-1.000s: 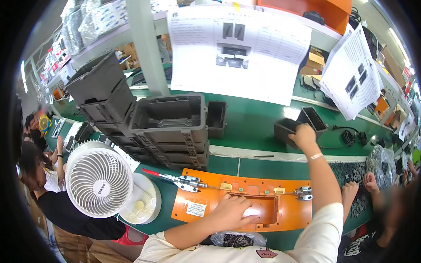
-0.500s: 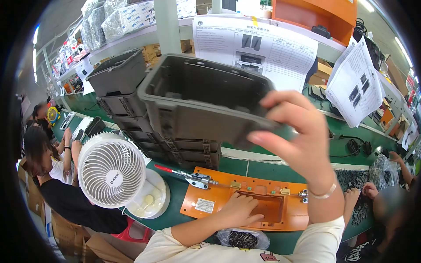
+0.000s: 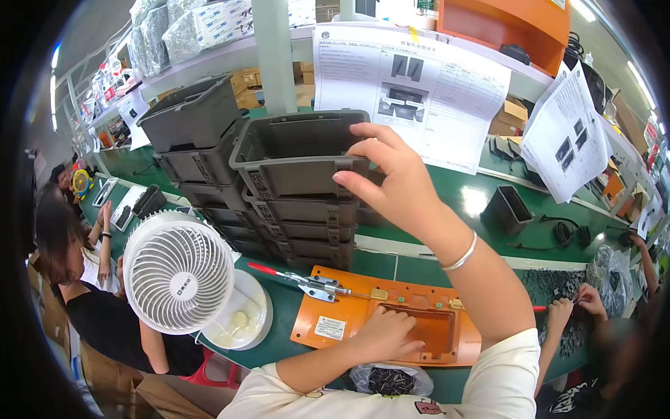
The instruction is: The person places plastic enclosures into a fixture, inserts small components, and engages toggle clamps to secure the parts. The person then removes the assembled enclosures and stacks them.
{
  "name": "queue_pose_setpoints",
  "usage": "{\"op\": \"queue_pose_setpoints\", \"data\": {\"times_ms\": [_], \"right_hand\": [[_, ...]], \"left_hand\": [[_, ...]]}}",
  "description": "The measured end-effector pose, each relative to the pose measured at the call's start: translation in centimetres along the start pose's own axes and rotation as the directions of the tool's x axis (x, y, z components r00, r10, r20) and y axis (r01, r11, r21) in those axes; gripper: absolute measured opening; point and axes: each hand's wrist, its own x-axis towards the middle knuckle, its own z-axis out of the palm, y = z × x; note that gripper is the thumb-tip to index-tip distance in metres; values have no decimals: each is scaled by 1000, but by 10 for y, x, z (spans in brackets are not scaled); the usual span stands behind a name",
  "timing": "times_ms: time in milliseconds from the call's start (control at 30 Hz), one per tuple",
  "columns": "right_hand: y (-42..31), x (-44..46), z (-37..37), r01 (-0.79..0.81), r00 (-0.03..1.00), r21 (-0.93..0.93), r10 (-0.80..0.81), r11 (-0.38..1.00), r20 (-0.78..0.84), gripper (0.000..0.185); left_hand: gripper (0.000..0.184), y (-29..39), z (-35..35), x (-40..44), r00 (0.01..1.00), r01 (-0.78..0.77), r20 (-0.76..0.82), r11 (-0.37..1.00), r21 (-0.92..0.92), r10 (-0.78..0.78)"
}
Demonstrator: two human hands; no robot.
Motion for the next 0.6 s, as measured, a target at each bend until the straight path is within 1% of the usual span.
{"op": "queue_pose_setpoints", "data": {"times_ms": [67,133,200,267,300,367,433,467,533,567,600], "right_hand": [[-6,-1,1,13,1000,-24,-13,1000,2,29],[-11,-2,6,23,1000,-115,-23,993,7,29],[-10,-2,8,11,1000,-109,-11,994,-1,30],[-6,-2,8,102,994,-156,-105,983,-9,34],[-8,-2,6,101,995,-158,-104,982,-10,34],[-15,-5,2,103,987,-214,-126,971,-99,38],[-8,-11,-2,-3,974,-85,-16,996,-226,40],[4,-15,-4,52,945,-113,-85,992,-314,32],[33,-29,-9,61,918,-149,-114,987,-380,20],[47,-39,-6,-14,939,-100,-22,995,-343,13],[63,-49,-1,-126,973,-154,91,980,-213,14]], "left_hand": [[44,1,-2,1,1000,1,12,1000,1,-1],[44,0,-1,0,1000,4,25,1000,4,-4],[44,-1,2,0,1000,-7,-2,1000,5,7],[44,-1,1,-1,1000,-6,7,1000,-1,6],[44,-1,0,0,1000,-3,12,1000,-7,3],[44,0,-2,0,1000,-3,16,1000,-14,3],[44,0,-1,-1,1000,-5,22,1000,-25,5],[44,-1,1,-1,1000,-13,2,1000,-26,13],[44,-2,1,-1,1000,-22,-12,999,-31,22],[43,-1,-1,0,1000,-8,15,999,-36,9],[41,0,-2,0,999,6,40,999,-39,-4]]}}
